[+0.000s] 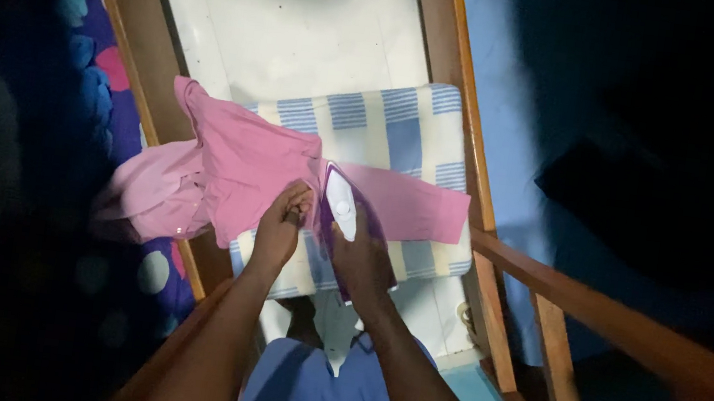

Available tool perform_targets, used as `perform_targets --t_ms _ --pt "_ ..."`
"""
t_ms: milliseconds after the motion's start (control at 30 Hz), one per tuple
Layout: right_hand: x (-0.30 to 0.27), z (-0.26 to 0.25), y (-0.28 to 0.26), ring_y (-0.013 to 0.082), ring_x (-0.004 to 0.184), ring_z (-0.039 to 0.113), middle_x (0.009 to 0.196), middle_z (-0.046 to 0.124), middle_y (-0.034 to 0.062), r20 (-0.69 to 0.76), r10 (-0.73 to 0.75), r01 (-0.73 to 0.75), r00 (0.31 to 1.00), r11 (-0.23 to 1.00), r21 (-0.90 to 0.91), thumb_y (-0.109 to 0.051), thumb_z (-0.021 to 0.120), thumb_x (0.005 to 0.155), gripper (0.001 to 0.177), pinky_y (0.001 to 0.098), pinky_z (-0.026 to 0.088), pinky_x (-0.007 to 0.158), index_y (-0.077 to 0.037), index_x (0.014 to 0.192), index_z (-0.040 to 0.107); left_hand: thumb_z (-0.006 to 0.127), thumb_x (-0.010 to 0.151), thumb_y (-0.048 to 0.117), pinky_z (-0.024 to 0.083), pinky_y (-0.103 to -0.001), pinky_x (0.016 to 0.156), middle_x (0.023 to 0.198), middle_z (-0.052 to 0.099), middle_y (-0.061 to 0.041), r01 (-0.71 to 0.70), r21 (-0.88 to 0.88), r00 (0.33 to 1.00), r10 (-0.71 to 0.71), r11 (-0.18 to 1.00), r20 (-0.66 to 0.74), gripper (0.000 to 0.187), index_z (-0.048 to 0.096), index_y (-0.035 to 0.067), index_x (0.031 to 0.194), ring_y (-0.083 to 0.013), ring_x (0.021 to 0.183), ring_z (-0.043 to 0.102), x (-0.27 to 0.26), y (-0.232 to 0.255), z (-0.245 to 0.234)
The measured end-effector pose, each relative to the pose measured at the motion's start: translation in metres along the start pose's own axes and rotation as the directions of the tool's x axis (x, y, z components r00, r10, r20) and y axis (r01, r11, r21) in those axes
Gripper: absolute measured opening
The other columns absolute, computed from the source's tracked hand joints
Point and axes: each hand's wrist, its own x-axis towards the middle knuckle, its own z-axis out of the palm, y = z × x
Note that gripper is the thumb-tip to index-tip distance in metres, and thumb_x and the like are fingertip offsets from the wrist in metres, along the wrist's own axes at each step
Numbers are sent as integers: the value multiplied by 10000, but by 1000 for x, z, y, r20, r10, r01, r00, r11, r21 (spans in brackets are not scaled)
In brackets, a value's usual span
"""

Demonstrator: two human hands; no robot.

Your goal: Ironing a pink long-sleeved shirt on a small padded stool used as an ironing board.

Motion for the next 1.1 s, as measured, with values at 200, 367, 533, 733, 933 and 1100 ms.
perform_targets --t_ms 200,367,533,733,933,1100 --pt "10 -18 -34 479 1051 687 1212 681 271 127 203 -192 971 977 -93 -400 609 986 657 563 551 858 -123 1538 386 441 1073 28 491 -234 962 1302 701 -82 33 82 999 -34 996 13 354 552 -10 1407 -118 1124 644 -2 31 -8" --pt "40 -11 -44 494 1062 665 1257 653 283 64 157 -150 986 984 -93 -380 640 962 680 567 545 863 -130 1536 372 408 1050 7 478 -239 973 1292 702 -77 29 79 999 -32 996 36 391 529 -10 1421 -119 1150 639 2 33 -12" --pt "72 -9 -54 481 1192 618 1351 607 295 -46 14 -12 999 999 43 -293 664 944 666 538 523 950 -107 1520 385 422 1097 40 465 -236 1016 1297 708 -84 -80 125 997 77 989 25 353 496 -18 1437 -129 1171 633 4 21 -14" --pt "61 0 -30 484 1179 634 1336 621 299 -155 -99 103 983 995 19 -287 655 963 666 529 541 954 -72 1532 384 425 1000 -28 493 -234 936 1323 665 -85 -2 -35 1000 2 999 -9 494 476 13 1490 -133 1129 635 -5 20 -1" --pt "14 -29 -16 504 882 699 986 710 305 3 259 -254 966 950 -183 -439 616 1003 630 594 548 742 -139 1520 416 561 1027 106 516 -239 898 1234 665 -67 44 -17 998 -44 999 -40 438 511 36 1456 -116 1040 626 -6 4 18" --pt "-3 -24 10 503 782 706 913 721 302 -191 120 -147 974 980 -135 -421 636 971 634 595 546 639 -96 1484 453 740 966 195 542 -318 838 1095 639 -164 -9 436 999 32 900 -44 444 621 17 1355 -216 929 642 -11 34 37"
